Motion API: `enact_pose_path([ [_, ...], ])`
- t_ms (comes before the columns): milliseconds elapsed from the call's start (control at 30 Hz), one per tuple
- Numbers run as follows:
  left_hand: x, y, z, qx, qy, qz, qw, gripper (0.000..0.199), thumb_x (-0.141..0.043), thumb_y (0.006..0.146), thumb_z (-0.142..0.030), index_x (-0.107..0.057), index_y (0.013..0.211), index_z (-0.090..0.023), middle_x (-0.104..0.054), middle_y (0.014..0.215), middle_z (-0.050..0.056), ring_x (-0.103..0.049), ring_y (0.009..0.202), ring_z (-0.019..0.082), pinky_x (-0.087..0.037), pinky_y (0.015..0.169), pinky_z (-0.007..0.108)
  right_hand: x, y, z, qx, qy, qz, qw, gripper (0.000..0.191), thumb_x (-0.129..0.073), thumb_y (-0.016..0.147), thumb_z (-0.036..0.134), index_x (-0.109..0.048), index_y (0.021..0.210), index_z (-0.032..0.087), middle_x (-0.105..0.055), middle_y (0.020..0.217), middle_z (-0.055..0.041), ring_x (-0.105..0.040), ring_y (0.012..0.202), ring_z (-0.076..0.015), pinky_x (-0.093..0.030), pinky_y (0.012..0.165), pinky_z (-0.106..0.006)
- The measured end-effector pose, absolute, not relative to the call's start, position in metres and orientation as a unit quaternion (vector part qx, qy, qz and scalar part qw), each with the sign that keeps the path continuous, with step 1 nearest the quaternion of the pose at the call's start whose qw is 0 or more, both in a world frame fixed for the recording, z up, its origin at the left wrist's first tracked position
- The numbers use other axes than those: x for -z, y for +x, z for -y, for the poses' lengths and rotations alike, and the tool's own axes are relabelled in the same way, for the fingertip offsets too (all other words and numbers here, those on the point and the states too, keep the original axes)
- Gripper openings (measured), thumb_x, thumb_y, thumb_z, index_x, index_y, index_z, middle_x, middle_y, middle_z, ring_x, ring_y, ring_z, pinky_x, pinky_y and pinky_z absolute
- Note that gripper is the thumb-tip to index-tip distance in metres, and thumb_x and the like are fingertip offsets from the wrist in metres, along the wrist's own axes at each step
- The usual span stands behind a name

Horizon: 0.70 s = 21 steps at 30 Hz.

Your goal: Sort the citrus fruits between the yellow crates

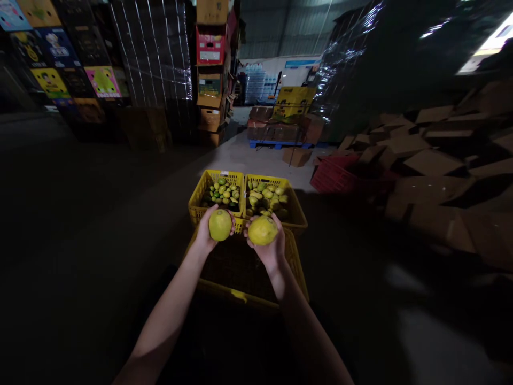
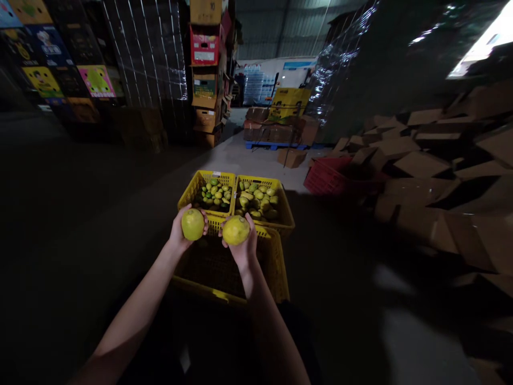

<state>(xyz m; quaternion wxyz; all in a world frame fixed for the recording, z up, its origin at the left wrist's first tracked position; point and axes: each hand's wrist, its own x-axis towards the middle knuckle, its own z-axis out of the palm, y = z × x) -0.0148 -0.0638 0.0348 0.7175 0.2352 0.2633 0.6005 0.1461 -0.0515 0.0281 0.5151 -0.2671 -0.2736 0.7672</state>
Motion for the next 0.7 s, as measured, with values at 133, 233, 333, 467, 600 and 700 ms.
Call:
enact_pose_path([
  [133, -0.0341, -0.0134, 0.0667, -0.584, 0.272, -0.28, 0.712, 0.037, -0.047, 0.084, -0.04, -0.064, 0.072, -0.01, -0.063, 0.059, 0.008, -0.059, 0.049, 0.017, -0.046, 0.045, 0.026, -0.0289, 0.1447, 0.0531, -0.75, -0.24, 0.325, 0.524, 0.042, -0.034, 0.088, 0.047, -0.059, 0.071, 0.017, -0.065, 0.068, -0.0094, -0.063, 0.056, -0.0194, -0.035, 0.028, -0.022],
  [233, -0.0342, -0.0126, 0.0679, -0.577, 0.304, -0.283, 0.703, 0.037, -0.049, 0.082, -0.041, -0.064, 0.069, -0.01, -0.063, 0.057, 0.009, -0.06, 0.048, 0.017, -0.046, 0.044, 0.025, -0.0293, 0.1437, 0.0545, -0.74, -0.232, 0.346, 0.529, 0.038, -0.037, 0.087, 0.043, -0.059, 0.069, 0.016, -0.064, 0.065, -0.0087, -0.063, 0.055, -0.0197, -0.036, 0.027, -0.022],
  [333, -0.034, -0.0126, 0.0679, -0.576, 0.322, -0.277, 0.699, 0.037, -0.05, 0.081, -0.041, -0.064, 0.068, -0.01, -0.064, 0.057, 0.01, -0.061, 0.048, 0.018, -0.046, 0.044, 0.026, -0.0296, 0.1436, 0.0559, -0.736, -0.227, 0.357, 0.528, 0.037, -0.038, 0.087, 0.042, -0.059, 0.07, 0.016, -0.064, 0.063, -0.008, -0.063, 0.054, -0.019, -0.037, 0.028, -0.021],
  [467, -0.0333, -0.0135, 0.0673, -0.575, 0.327, -0.274, 0.698, 0.037, -0.048, 0.082, -0.04, -0.065, 0.067, -0.009, -0.064, 0.058, 0.011, -0.061, 0.048, 0.019, -0.047, 0.044, 0.027, -0.0297, 0.1435, 0.0574, -0.723, -0.232, 0.371, 0.534, 0.04, -0.034, 0.088, 0.04, -0.061, 0.071, 0.016, -0.065, 0.064, -0.0089, -0.063, 0.054, -0.0192, -0.037, 0.028, -0.022],
  [600, -0.0326, -0.0141, 0.0677, -0.571, 0.318, -0.283, 0.702, 0.037, -0.049, 0.082, -0.039, -0.064, 0.067, -0.01, -0.064, 0.058, 0.011, -0.061, 0.049, 0.019, -0.047, 0.045, 0.027, -0.0313, 0.1428, 0.0579, -0.717, -0.243, 0.363, 0.544, 0.038, -0.037, 0.087, 0.041, -0.063, 0.075, 0.016, -0.066, 0.064, -0.0083, -0.064, 0.055, -0.0198, -0.038, 0.028, -0.022],
  [700, -0.0321, -0.0139, 0.0679, -0.567, 0.319, -0.28, 0.706, 0.035, -0.05, 0.082, -0.038, -0.065, 0.067, -0.01, -0.064, 0.058, 0.011, -0.062, 0.049, 0.02, -0.047, 0.044, 0.028, -0.0326, 0.1429, 0.0566, -0.737, -0.286, 0.306, 0.531, 0.034, -0.043, 0.084, 0.044, -0.064, 0.076, 0.018, -0.064, 0.059, -0.0059, -0.063, 0.053, -0.0196, -0.038, 0.029, -0.022],
])
